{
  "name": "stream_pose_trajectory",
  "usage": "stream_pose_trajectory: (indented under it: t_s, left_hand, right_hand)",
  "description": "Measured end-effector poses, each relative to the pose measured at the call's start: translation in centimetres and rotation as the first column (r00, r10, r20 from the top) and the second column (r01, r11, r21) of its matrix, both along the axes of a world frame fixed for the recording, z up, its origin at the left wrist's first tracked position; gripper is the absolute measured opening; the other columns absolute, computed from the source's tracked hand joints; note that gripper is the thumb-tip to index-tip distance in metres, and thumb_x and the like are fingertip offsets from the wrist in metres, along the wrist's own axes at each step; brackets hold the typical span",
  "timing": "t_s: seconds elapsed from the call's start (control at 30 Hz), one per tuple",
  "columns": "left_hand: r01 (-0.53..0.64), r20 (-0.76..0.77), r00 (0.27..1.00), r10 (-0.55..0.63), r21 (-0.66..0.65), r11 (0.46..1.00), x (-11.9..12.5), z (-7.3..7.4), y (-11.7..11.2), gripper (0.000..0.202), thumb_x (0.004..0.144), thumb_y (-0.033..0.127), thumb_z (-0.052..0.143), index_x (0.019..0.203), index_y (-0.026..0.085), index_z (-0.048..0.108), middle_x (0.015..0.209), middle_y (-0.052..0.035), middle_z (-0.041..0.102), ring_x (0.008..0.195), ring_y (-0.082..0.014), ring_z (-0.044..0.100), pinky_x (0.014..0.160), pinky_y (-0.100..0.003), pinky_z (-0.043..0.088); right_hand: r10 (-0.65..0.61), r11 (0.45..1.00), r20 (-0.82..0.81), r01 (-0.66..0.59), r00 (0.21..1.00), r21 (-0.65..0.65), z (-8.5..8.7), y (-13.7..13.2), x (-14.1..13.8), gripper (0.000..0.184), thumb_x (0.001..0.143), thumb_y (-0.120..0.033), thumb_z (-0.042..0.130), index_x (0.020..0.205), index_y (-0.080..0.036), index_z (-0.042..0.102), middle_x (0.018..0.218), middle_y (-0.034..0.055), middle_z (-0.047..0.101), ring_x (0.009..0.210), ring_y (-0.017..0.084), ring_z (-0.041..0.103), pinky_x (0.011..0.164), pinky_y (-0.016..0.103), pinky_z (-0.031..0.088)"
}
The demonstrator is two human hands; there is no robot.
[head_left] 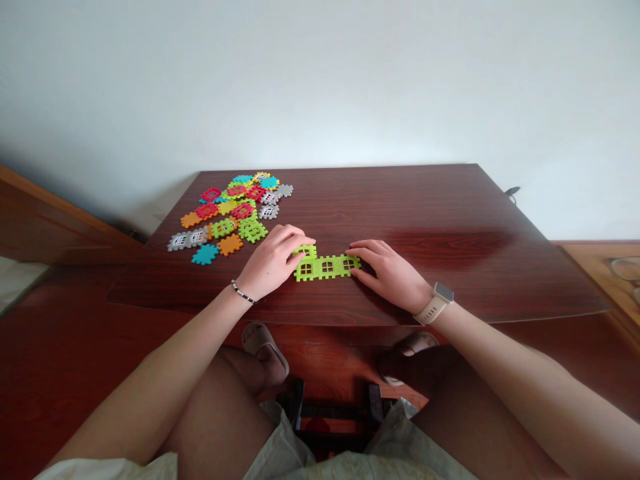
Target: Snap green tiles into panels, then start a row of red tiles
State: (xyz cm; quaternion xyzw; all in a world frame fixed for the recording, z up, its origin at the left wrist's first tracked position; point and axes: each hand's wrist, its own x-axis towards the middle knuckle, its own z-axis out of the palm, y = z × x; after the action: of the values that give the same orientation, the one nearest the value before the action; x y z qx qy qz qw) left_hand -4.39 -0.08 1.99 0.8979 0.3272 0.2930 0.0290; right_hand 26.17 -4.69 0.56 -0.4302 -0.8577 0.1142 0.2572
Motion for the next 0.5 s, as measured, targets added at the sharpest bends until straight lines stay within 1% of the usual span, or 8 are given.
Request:
stream_pose_trajectory:
  t_s: [0.23,0.5]
  left_hand:
    - [0.047,0.066,0.997,-0.047,0.001,0.999,0.12,0.36,0.0,0.016,0.106,0.015,0.066,0.118,0.02,0.076,0.11,-0.0077,0.074,0.103,-0.0236,0.068,0.095,-0.041,0.057]
    - [0.075,0.142,0.988,-0.068,-0.046,0.996,0.22,0.81,-0.17,0.016,0.108,0.02,0.066,0.114,0.021,0.081,0.105,-0.0075,0.078,0.095,-0.0215,0.07,0.089,-0.038,0.057]
  right_hand:
    - [0.004,1.0,0.005,-0.004,1.0,0.004,-0.01,-0.01,0.04,0.033,0.108,-0.031,0.064,0.137,-0.017,0.071,0.141,0.0179,0.071,0.132,0.036,0.065,0.117,0.06,0.055]
    - [-0.002,1.0,-0.004,0.002,1.0,-0.006,0.01,-0.07,0.09,0.032,0.108,-0.032,0.063,0.137,-0.021,0.071,0.142,0.0166,0.071,0.133,0.036,0.065,0.118,0.061,0.054]
